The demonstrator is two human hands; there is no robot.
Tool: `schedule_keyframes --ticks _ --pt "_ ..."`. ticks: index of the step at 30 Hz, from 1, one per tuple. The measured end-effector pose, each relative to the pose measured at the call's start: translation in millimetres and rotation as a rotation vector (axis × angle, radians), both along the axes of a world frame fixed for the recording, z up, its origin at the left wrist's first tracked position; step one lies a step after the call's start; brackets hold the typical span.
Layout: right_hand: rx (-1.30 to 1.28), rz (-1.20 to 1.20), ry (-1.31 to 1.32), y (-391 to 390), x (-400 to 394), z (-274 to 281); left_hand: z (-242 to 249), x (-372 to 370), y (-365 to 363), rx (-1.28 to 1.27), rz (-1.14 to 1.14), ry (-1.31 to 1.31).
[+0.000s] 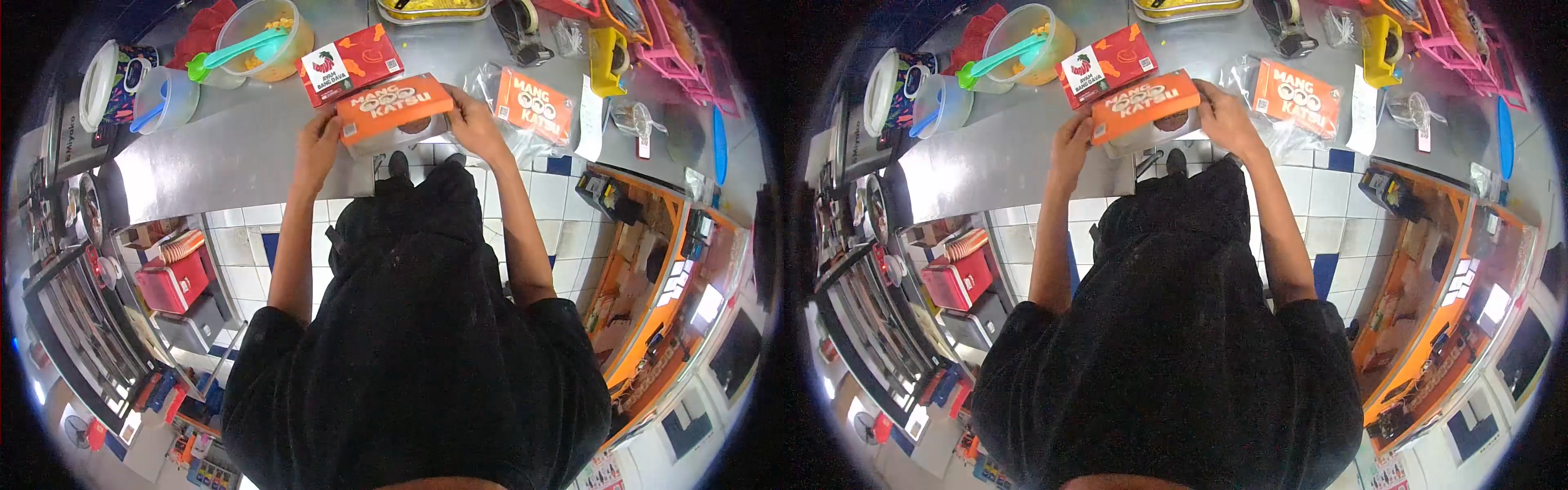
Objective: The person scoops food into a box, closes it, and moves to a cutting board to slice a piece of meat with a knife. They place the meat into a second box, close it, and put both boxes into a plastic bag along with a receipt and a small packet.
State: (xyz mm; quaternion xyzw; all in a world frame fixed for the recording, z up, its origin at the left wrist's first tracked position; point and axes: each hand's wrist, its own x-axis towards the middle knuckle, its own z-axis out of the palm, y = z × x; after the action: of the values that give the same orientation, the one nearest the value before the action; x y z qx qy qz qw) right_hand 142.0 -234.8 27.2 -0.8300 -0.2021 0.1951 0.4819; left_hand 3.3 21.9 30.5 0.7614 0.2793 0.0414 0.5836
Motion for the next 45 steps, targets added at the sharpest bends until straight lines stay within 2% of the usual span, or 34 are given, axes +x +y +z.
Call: schedule_keyframes --ticks 2,4,7,10,13,20,25,28,32,34,35,38,40,43,45 --pt "0.079 0.008 0.088 -1.3 -2.1 -7.3 -19.1 -3.9 -2.2 -0.115 0.041 -0.022" --pt "0.181 -0.013 0.203 0.5 -2.4 -3.5 -10.5 -2.5 -6.3 -0.128 0.065 0.020" --pt "0.138 -0.221 0.471 8.8 3.2 17.9 -11.6 -1.0 -2.9 -0.192 0.089 0.053" --pt "0.028 -0.155 0.567 11.4 23.5 10.7 -2.9 4.5 0.8 -0.188 0.088 0.113" --pt "-0.119 -0.019 0.392 11.8 29.1 6.9 -2.4 6.7 5.7 -0.195 0.076 0.138" --pt "-0.129 -0.072 0.347 15.5 28.9 7.7 2.6 7.5 1.5 -0.368 0.130 0.107" --pt "-0.090 -0.060 0.181 15.2 14.8 -5.4 -6.1 0.6 7.2 -0.364 0.034 0.136" --pt "-0.033 -0.031 0.225 16.5 13.7 -27.4 -11.8 2.2 5.7 -0.328 0.035 0.146" --pt "-0.108 0.014 -0.039 15.0 7.2 -26.1 -23.7 0.5 -1.2 -0.266 0.050 0.003" --pt "-0.157 -0.017 -0.259 15.0 2.0 -40.9 -31.5 1.4 -9.3 -0.185 0.055 -0.058" --pt "-0.176 0.006 -0.258 10.6 1.8 -46.6 -34.8 1.3 -10.7 -0.145 0.057 -0.088" --pt "-0.263 0.017 -0.248 2.4 -9.6 -30.5 -28.5 -4.0 -9.3 0.556 -0.102 -0.146" --pt "-0.363 -0.039 -0.227 -2.4 -27.1 -13.1 -1.3 -2.4 -4.3 0.657 -0.322 -0.206" --pt "-0.439 -0.035 0.096 -4.7 -43.2 2.3 18.6 8.3 6.1 0.825 -0.652 -0.202" --pt "-0.283 -0.103 0.186 -3.2 -48.8 -4.1 22.1 17.3 9.0 0.880 -0.785 -0.174"
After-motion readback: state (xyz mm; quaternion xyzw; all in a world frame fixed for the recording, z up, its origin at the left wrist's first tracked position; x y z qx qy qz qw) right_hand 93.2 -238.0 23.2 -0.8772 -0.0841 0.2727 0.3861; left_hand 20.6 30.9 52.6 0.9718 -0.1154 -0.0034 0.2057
